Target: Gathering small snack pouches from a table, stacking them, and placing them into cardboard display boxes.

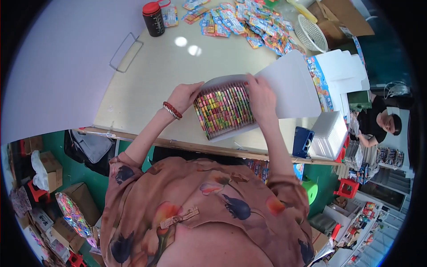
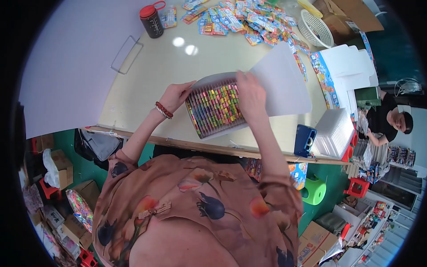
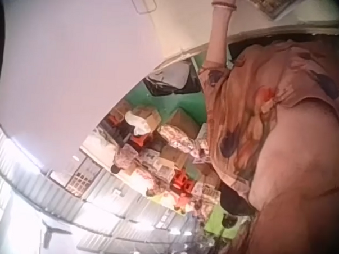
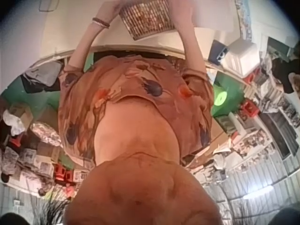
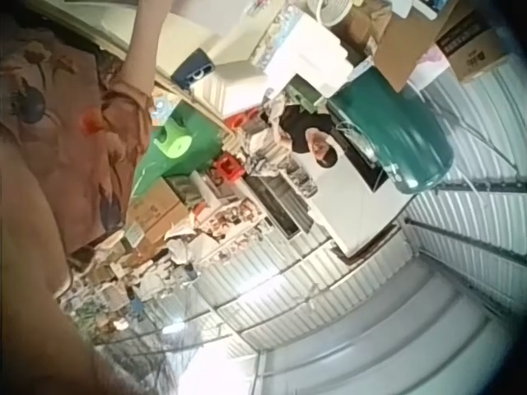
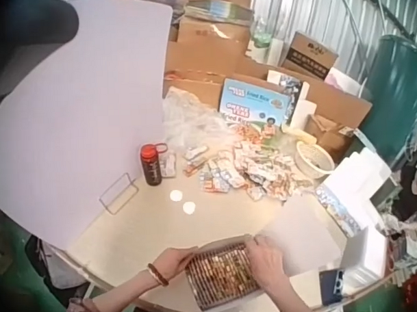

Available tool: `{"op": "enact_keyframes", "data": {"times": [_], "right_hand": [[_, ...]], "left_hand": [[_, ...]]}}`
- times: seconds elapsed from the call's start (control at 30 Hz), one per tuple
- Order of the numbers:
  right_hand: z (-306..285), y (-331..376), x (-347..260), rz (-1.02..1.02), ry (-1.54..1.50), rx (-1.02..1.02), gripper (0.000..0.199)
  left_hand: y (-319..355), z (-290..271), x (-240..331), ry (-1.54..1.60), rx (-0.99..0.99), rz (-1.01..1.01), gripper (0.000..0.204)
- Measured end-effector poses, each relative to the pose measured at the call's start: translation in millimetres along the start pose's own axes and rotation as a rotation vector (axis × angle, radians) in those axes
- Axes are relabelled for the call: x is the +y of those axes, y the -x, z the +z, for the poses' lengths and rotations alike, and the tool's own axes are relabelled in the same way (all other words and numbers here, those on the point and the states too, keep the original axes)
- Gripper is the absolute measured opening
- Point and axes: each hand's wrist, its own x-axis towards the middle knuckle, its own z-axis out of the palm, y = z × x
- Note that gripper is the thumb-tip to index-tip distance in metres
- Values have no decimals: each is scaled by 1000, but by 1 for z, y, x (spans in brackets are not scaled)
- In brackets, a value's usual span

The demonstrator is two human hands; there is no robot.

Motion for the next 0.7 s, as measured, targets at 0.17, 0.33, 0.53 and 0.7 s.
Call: {"op": "enact_keyframes", "data": {"times": [0.17,0.33,0.53,0.7], "right_hand": [[39,-35,27,-339,128,-106,15],[54,-27,27,-467,143,-52,13],[59,-11,25,-549,388,0,6],[58,-10,10,-370,452,-215,10]], "left_hand": [[-5,1,-7,-183,10,78,40],[-3,-10,-25,-219,4,230,54],[-8,-22,-20,-223,-133,433,51],[0,-18,-22,-313,-228,450,52]]}}
